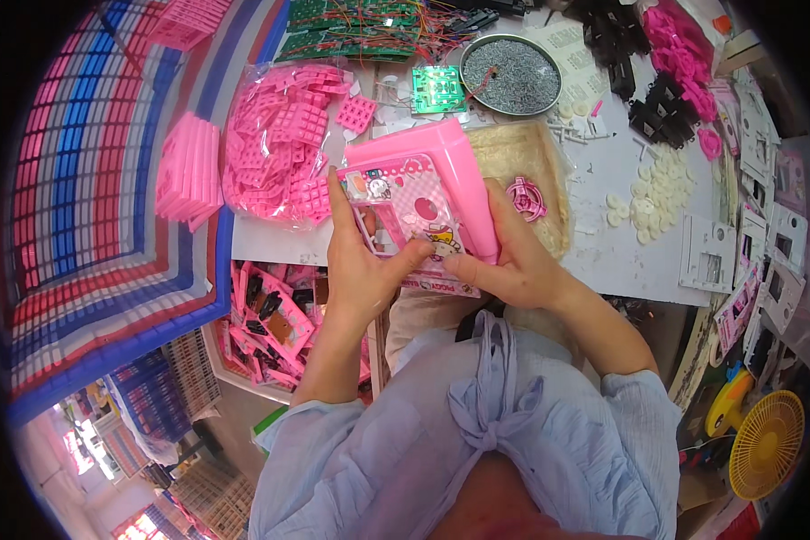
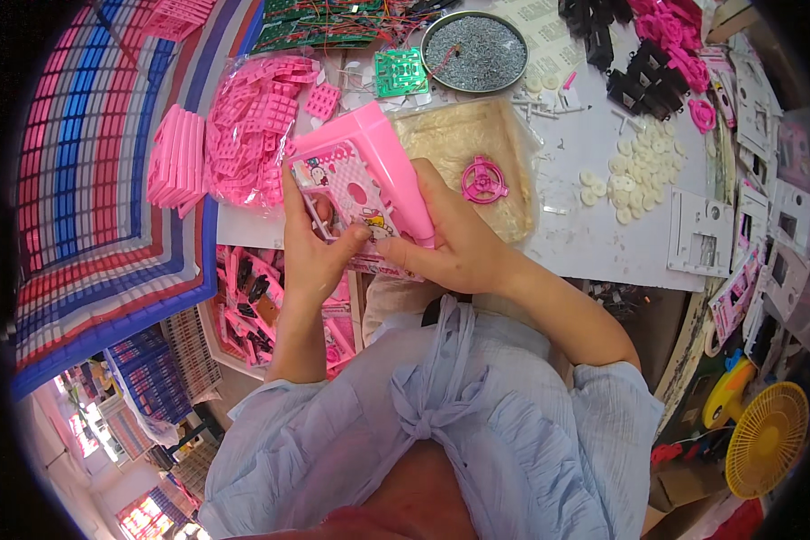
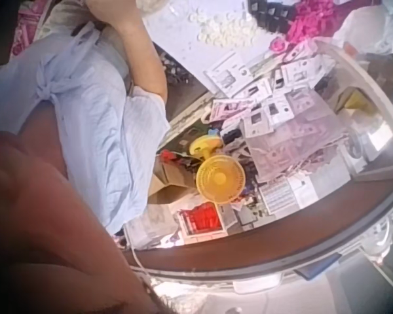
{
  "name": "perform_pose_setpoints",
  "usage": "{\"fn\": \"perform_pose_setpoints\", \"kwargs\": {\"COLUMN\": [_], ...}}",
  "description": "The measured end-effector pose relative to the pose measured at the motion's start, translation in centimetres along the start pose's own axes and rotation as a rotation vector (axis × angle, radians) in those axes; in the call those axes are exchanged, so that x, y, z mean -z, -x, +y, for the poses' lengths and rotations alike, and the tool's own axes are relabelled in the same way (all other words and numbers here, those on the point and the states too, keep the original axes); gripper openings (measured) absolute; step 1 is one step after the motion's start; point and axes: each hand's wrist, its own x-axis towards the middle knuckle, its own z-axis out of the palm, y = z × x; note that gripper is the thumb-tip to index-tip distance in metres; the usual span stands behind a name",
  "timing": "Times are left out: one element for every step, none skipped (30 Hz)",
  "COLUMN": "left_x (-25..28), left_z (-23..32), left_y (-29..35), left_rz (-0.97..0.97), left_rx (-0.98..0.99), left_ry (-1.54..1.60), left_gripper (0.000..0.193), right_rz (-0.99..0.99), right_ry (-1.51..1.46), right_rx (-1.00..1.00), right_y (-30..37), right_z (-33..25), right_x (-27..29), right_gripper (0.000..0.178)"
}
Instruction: Assembling the internal electronic components and housing of a toy kitty-themed safe bank.
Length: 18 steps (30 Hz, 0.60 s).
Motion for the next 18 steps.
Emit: {"fn": "perform_pose_setpoints", "kwargs": {"left_x": [-0.1, -0.2, -0.3, -0.4, -0.6, -0.6, -0.7, -0.7, -0.7, -0.4, 0.0, 0.4, 0.8, 1.2, 1.3, 1.2, 1.1, 1.1], "left_z": [0.0, -0.1, -0.1, -0.1, 0.2, 0.0, -0.2, -1.3, -1.7, -1.8, -1.6, -1.2, -1.0, -0.7, -0.8, -1.1, -1.5, -1.5], "left_y": [0.1, 0.2, 0.3, 0.4, 0.4, 0.3, 0.2, 0.0, -0.3, -0.5, -0.7, -0.8, -1.2, -1.7, -2.3, -3.1, -4.0, -4.5], "left_rz": [0.008, 0.027, 0.04, 0.051, 0.055, 0.049, 0.044, 0.031, 0.016, 0.006, -0.006, -0.014, 0.01, 0.033, 0.056, 0.067, 0.079, 0.095], "left_rx": [0.011, -0.009, -0.017, -0.024, -0.018, -0.027, -0.035, -0.055, -0.077, -0.153, -0.23, -0.305, -0.159, -0.011, 0.133, 0.166, 0.2, 0.232], "left_ry": [-0.044, -0.088, -0.106, -0.124, -0.117, -0.114, -0.111, -0.111, -0.11, -0.245, -0.38, -0.517, -0.162, 0.193, 0.554, 0.607, 0.66, 0.712], "left_gripper": [0.132, 0.132, 0.131, 0.131, 0.13, 0.129, 0.128, 0.128, 0.127, 0.118, 0.109, 0.1, 0.086, 0.073, 0.062, 0.054, 0.048, 0.045], "right_rz": [0.002, 0.005, 0.004, -0.001, -0.007, -0.011, 0.004, 0.019, 0.035, 0.031, 0.028, 0.02, 0.031, 0.041, 0.052, 0.054, 0.057, 0.056], "right_ry": [0.008, 0.016, 0.024, 0.021, 0.018, 0.016, -0.015, -0.046, -0.074, -0.108, -0.141, -0.177, -0.31, -0.444, -0.568, -0.503, -0.438, -0.375], "right_rx": [-0.008, -0.016, -0.023, -0.046, -0.068, -0.089, -0.05, -0.01, 0.028, 0.002, -0.024, -0.05, -0.098, -0.147, -0.194, -0.194, -0.192, -0.19], "right_y": [0.0, 0.0, 0.0, 0.0, -0.1, -0.1, -0.2, -0.3, -0.3, -0.2, 0.1, 0.2, 0.1, 0.0, -0.1, 0.0, 0.2, 0.3], "right_z": [0.0, -0.2, -0.3, -0.6, -0.8, -1.0, -0.8, -0.5, -0.3, -0.3, -0.3, -0.4, -0.5, -0.6, -0.7, -0.7, -0.8, -0.8], "right_x": [-0.1, -0.2, -0.3, -0.3, -0.2, -0.2, -0.2, -0.2, -0.3, -0.2, -0.2, -0.1, -0.1, -0.1, -0.1, -0.1, -0.1, 0.0], "right_gripper": [0.078, 0.079, 0.079, 0.079, 0.079, 0.08, 0.075, 0.072, 0.068, 0.067, 0.067, 0.067, 0.068, 0.068, 0.069, 0.069, 0.069, 0.069]}}
